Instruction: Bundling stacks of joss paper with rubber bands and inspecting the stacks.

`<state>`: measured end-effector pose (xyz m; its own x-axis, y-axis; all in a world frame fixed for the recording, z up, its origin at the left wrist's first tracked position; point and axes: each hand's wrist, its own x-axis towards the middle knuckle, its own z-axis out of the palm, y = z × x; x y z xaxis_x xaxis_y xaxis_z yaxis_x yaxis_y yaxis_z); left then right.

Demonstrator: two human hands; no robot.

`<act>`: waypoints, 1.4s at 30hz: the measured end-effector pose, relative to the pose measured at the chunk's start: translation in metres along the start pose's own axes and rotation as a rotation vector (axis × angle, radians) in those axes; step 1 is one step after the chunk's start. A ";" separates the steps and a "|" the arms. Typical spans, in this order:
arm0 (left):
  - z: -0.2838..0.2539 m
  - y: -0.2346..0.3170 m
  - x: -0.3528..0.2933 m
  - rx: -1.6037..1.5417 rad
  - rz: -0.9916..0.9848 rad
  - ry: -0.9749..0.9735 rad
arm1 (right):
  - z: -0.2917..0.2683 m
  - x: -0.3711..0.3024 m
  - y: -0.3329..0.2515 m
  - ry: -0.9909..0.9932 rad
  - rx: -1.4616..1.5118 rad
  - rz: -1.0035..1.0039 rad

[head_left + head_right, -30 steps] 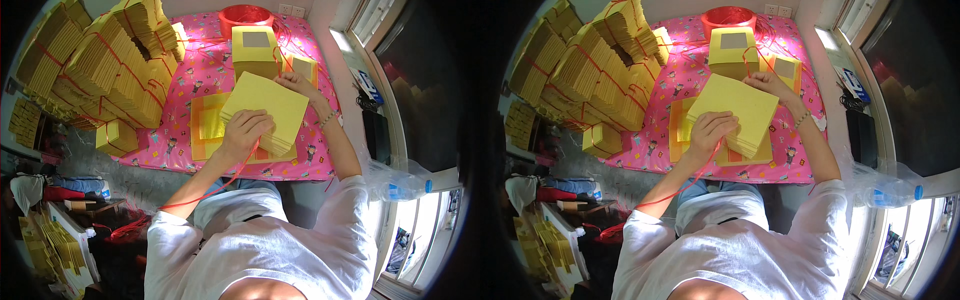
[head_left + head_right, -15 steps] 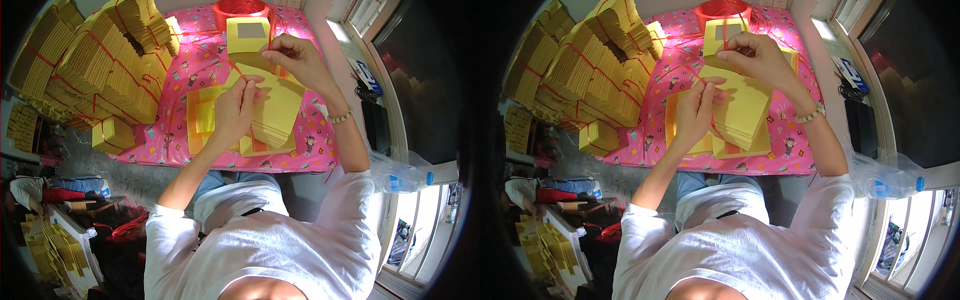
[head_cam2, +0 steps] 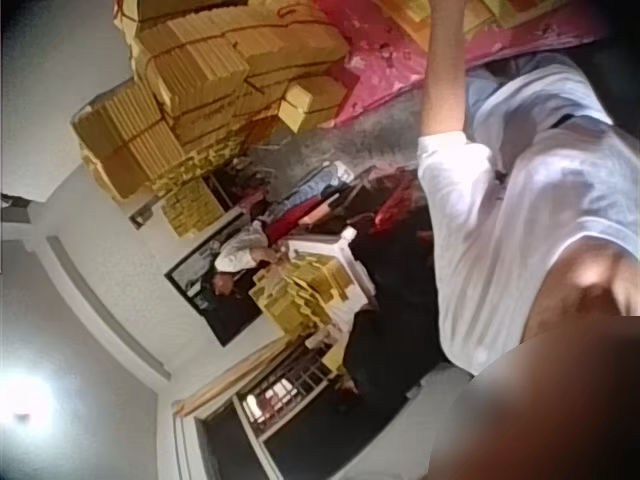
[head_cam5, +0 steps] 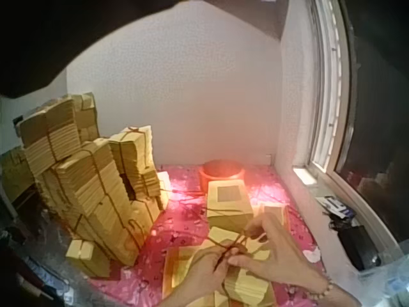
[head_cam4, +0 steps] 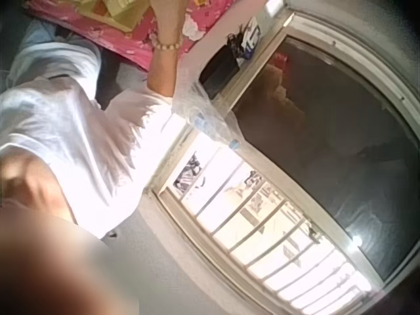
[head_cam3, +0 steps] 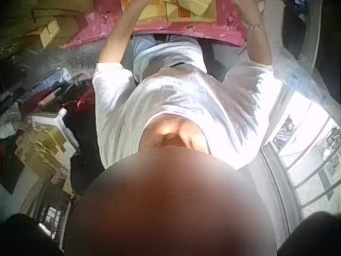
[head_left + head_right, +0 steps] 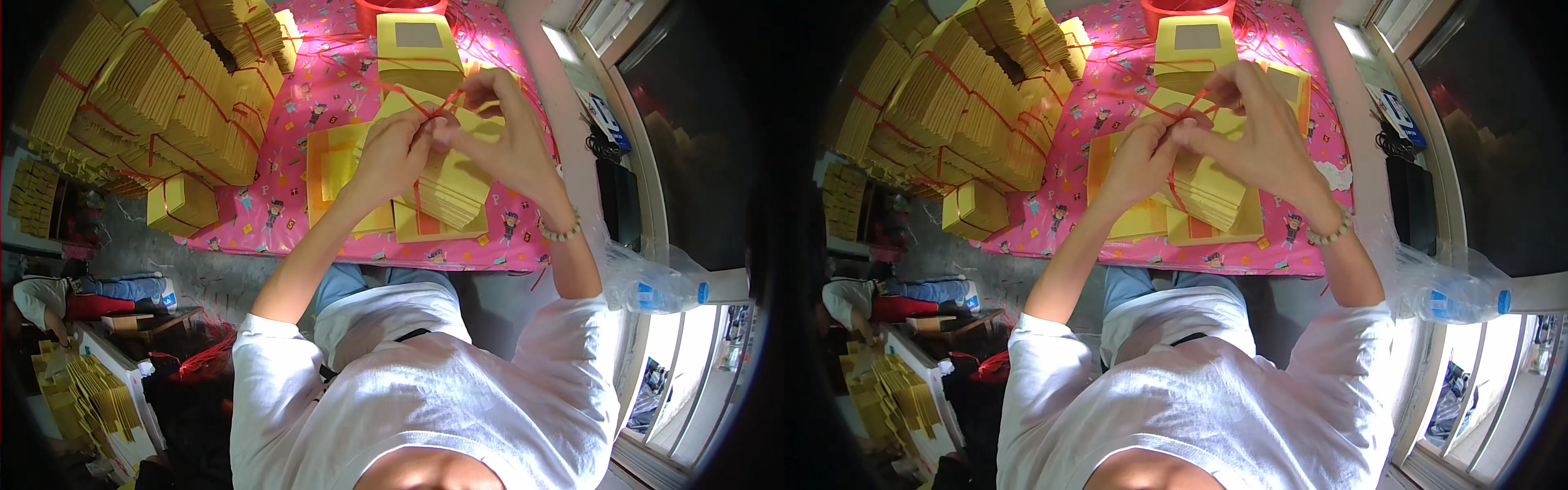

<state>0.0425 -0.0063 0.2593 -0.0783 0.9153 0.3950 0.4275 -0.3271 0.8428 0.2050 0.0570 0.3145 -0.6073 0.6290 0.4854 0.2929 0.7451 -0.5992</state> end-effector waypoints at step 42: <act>0.027 -0.012 -0.012 0.440 0.619 0.385 | 0.021 -0.033 0.023 -0.383 -0.326 -0.060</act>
<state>0.0630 -0.0066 0.2343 0.0184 0.4315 0.9019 0.7989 -0.5487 0.2462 0.2163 0.0494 0.2714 -0.8393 0.5024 0.2080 0.4279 0.8462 -0.3175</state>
